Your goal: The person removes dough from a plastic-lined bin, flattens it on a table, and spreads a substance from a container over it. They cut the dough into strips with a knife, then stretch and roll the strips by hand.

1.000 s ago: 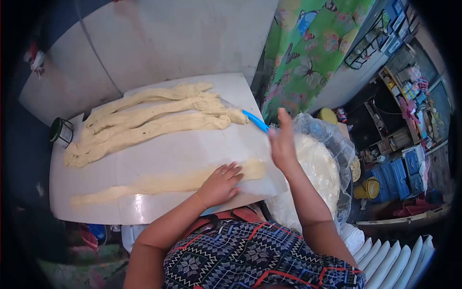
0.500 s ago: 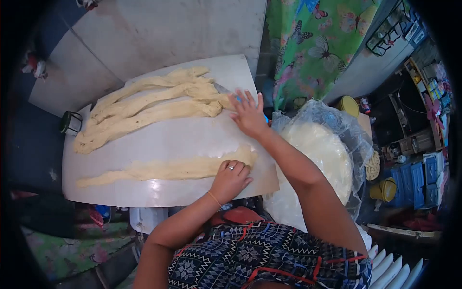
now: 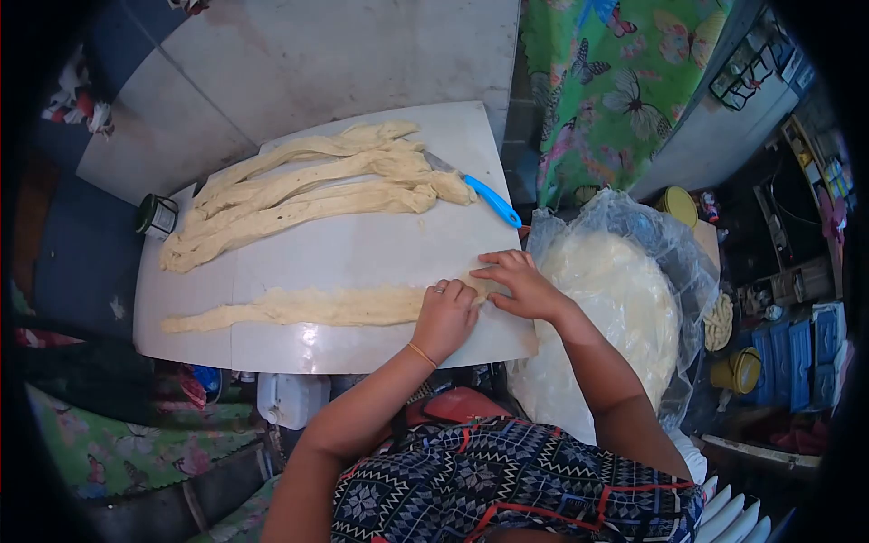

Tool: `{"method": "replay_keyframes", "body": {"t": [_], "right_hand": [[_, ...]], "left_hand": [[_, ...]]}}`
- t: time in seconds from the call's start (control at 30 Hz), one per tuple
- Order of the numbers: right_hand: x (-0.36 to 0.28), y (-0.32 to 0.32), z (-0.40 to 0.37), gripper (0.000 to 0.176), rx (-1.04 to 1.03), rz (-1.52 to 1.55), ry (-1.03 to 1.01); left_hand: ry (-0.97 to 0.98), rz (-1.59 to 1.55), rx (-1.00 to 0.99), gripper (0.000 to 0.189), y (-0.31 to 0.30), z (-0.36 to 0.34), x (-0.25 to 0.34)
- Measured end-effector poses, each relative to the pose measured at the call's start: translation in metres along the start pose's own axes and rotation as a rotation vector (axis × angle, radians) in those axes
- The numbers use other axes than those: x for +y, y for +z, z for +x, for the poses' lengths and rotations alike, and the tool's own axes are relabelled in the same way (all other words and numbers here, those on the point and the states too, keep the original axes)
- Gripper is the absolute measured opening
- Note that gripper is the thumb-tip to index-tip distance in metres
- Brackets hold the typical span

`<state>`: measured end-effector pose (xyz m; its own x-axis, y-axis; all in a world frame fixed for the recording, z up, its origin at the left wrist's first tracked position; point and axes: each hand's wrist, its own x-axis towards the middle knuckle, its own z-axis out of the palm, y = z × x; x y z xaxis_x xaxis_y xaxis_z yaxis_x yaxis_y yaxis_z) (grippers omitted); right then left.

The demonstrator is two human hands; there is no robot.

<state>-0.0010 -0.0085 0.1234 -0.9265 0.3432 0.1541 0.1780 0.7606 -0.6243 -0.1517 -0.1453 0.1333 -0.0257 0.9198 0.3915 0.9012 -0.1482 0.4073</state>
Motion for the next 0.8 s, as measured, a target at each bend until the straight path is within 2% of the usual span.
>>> {"method": "replay_keyframes", "body": {"t": [0.07,0.2,0.27,0.3,0.37,0.4,0.43,0.5,0.53,0.57,0.6,0.63,0.7,0.73,0.8], "right_hand": [[0.004,-0.005,0.004,0.04,-0.001,-0.065,-0.076],[-0.001,-0.006,0.02,0.028,-0.036,-0.135,0.001],[-0.009,0.006,0.029,0.025,0.096,0.117,0.122],[-0.013,0.009,0.033,0.025,0.093,0.121,0.113],[-0.026,0.008,0.042,0.023,0.039,0.339,-0.041],[-0.03,-0.001,0.043,0.022,-0.111,0.419,0.062],[-0.025,-0.004,0.045,0.022,-0.117,0.42,0.056],[-0.013,-0.012,0.044,0.023,-0.284,0.515,-0.135],[-0.01,-0.013,0.044,0.023,-0.291,0.515,-0.14],[-0.007,-0.012,0.045,0.025,-0.303,0.33,-0.221],[-0.004,-0.009,0.046,0.027,-0.313,0.145,-0.301],[-0.005,-0.002,0.048,0.027,-0.321,0.146,-0.302],[-0.008,0.014,0.05,0.031,-0.068,0.104,-0.063],[-0.007,0.013,0.051,0.031,-0.073,0.103,-0.063],[-0.007,0.007,0.052,0.031,-0.213,0.372,-0.016]], "left_hand": [[-0.153,-0.19,-0.002,0.019,0.005,0.0,-0.008],[-0.134,-0.161,0.103,0.018,0.002,-0.015,-0.005],[-0.062,-0.031,0.029,0.02,0.0,-0.022,0.001],[-0.068,-0.024,0.032,0.02,0.0,-0.025,0.001],[-0.036,-0.005,0.052,0.02,0.001,-0.029,0.001],[-0.043,0.0,0.054,0.02,0.0,-0.031,0.001],[-0.086,-0.016,0.107,0.02,-0.003,-0.032,0.003],[-0.135,-0.028,0.164,0.02,-0.006,-0.034,0.002],[-0.257,-0.097,0.174,0.021,-0.006,-0.036,0.0],[-0.38,-0.168,0.184,0.021,-0.005,-0.037,-0.002],[-0.388,-0.168,0.188,0.021,-0.004,-0.038,-0.005],[-0.353,-0.046,0.146,0.021,-0.005,-0.038,-0.008],[-0.32,0.071,0.102,0.022,-0.005,-0.038,-0.011],[-0.284,0.137,0.122,0.022,-0.011,-0.036,-0.009],[-0.252,0.205,0.142,0.023,-0.019,-0.035,-0.005]]}}
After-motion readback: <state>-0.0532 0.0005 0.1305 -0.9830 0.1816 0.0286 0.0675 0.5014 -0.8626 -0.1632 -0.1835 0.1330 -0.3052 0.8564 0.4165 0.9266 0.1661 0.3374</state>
